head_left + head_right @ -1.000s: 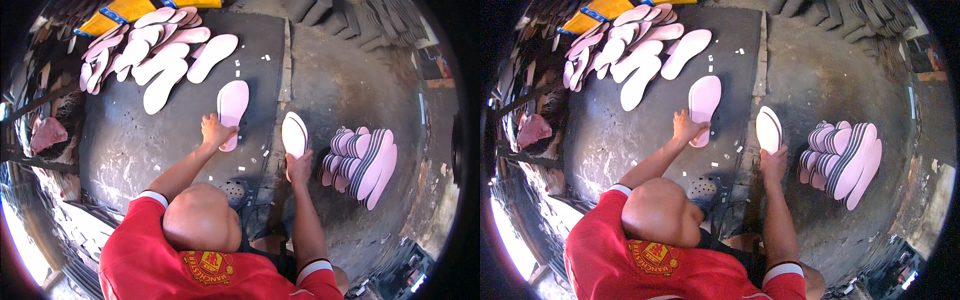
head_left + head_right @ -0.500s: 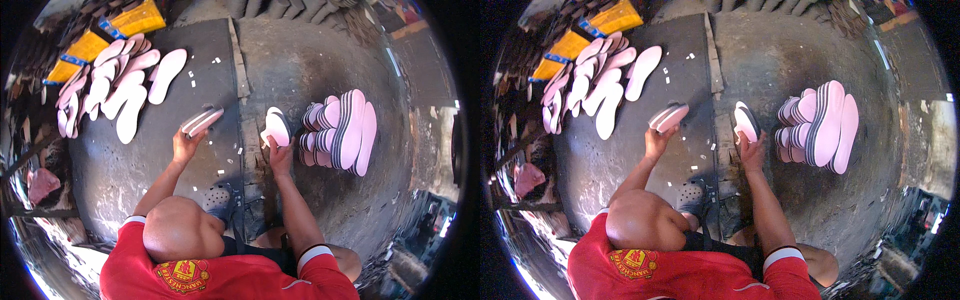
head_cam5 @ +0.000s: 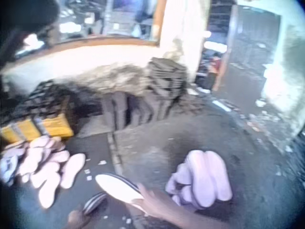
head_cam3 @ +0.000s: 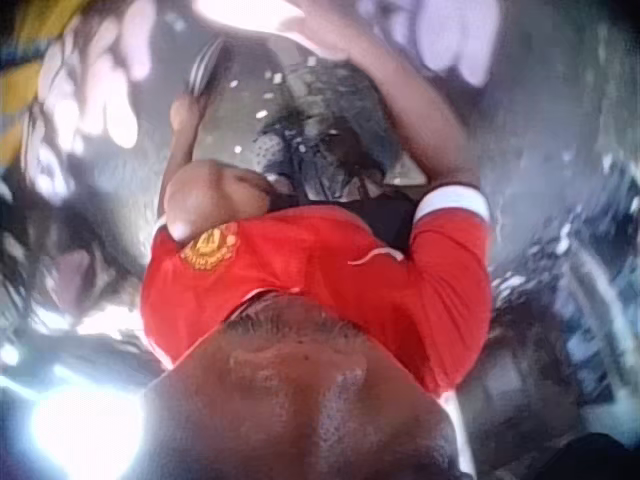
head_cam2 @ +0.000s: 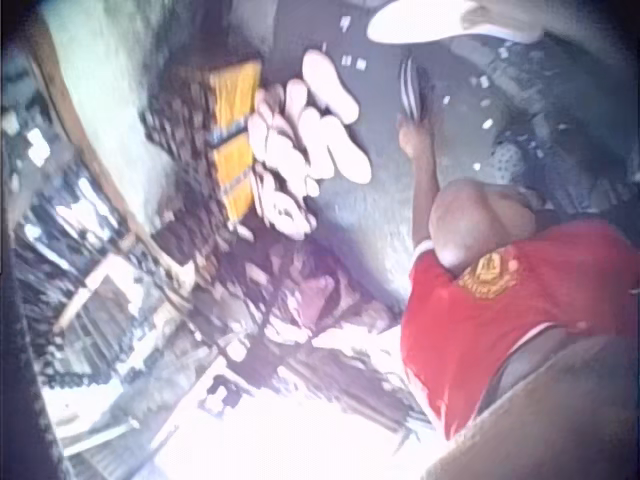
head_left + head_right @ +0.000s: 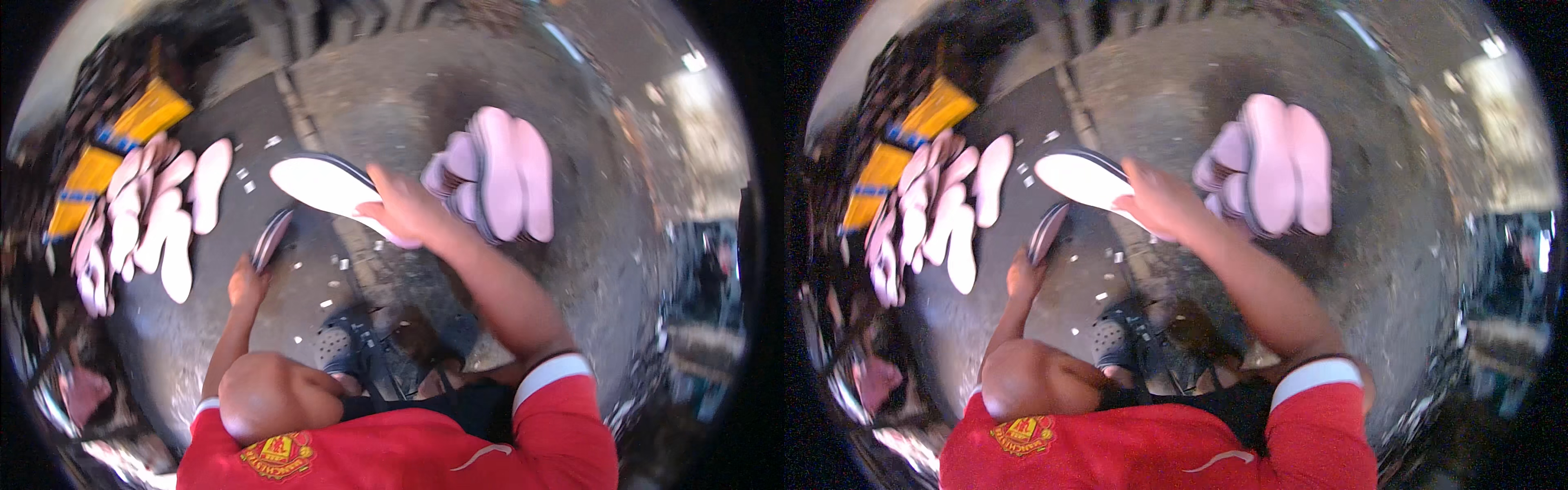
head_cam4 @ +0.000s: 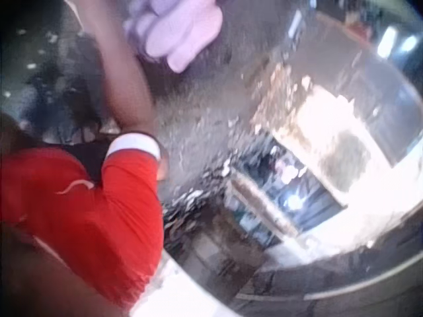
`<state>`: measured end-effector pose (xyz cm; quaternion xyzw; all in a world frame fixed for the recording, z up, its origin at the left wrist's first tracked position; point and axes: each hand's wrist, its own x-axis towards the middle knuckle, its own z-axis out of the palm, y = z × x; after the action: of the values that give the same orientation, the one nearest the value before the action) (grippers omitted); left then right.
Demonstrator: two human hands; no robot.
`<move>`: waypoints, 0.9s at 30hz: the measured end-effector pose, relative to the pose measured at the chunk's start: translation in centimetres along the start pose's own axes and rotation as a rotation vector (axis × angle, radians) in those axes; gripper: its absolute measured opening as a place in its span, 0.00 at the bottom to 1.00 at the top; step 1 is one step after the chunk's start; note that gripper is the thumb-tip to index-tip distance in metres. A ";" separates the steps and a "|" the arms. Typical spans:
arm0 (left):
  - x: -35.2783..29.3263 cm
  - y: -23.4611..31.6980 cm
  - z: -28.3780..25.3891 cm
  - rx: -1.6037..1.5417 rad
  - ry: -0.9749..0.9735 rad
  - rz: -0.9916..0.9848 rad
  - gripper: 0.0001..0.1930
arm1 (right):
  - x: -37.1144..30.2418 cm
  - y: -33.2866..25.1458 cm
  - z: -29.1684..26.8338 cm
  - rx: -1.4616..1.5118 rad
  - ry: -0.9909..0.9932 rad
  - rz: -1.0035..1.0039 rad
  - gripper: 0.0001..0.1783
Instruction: The person cuts pink insole material using a manual press, then sits on the floor to assemble the insoles by layering pink and white pieces and stacking them into piles.
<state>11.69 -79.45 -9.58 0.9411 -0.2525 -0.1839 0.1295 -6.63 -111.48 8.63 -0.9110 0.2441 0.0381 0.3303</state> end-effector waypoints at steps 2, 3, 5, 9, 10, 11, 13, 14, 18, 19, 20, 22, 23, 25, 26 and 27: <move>0.0 -1.8 -0.3 0.086 -0.009 -0.029 0.26 | 1.3 0.0 -8.4 0.021 0.060 -0.167 0.29; -0.4 -1.1 -1.2 0.102 -0.009 -0.030 0.26 | 0.3 0.4 -13.7 -0.089 0.076 -0.156 0.28; 0.5 1.2 -4.1 0.073 0.074 0.042 0.27 | -2.0 4.3 -21.9 -0.066 0.003 -0.071 0.27; 1.8 7.6 -11.1 -0.062 0.221 0.173 0.27 | -5.2 15.1 -28.4 0.262 -0.245 0.198 0.26; 1.9 9.6 -13.5 -0.121 0.201 0.202 0.27 | -4.4 17.0 -28.0 0.206 -0.275 0.202 0.26; 1.8 12.3 -15.4 -0.078 0.242 0.234 0.26 | -3.7 18.3 -27.8 0.147 -0.308 0.211 0.26; 0.7 18.7 -19.0 -0.131 0.182 0.341 0.26 | -2.5 20.7 -27.0 0.113 -0.383 0.226 0.29; 0.6 21.0 -20.2 -0.150 0.142 0.366 0.26 | -1.8 21.7 -26.4 0.157 -0.399 0.205 0.30; -0.5 29.3 -22.1 -0.254 -0.092 0.463 0.27 | -0.6 25.3 -24.0 0.052 -0.391 0.089 0.37; -0.9 31.1 -22.2 -0.278 -0.156 0.476 0.27 | -0.8 25.0 -23.5 -0.020 -0.243 0.047 0.36; -0.9 32.5 -21.6 -0.334 -0.248 0.477 0.27 | -1.8 23.9 -23.2 -0.092 -0.096 0.010 0.36; -1.3 36.5 -20.6 -0.320 -0.447 0.493 0.28 | -4.4 21.5 -23.1 0.169 0.133 0.051 0.34; -1.8 39.2 -20.2 -0.252 -0.555 0.508 0.29 | -6.1 20.7 -22.7 0.405 0.111 -0.047 0.33; -2.5 43.8 -18.1 -0.106 -0.671 0.619 0.29 | -10.0 19.4 -21.6 0.874 0.063 -0.238 0.32; -2.4 45.3 -17.4 -0.030 -0.729 0.669 0.30 | -11.4 19.4 -21.0 0.804 0.043 -0.153 0.31; -1.8 46.0 -16.1 -0.142 -0.723 0.641 0.30 | -12.7 19.7 -20.5 0.735 0.022 -0.070 0.30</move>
<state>-2.81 -114.62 20.89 0.6806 -0.5451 -0.4668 0.1475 -28.92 -131.88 16.05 -0.7396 0.2138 -0.0734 0.6339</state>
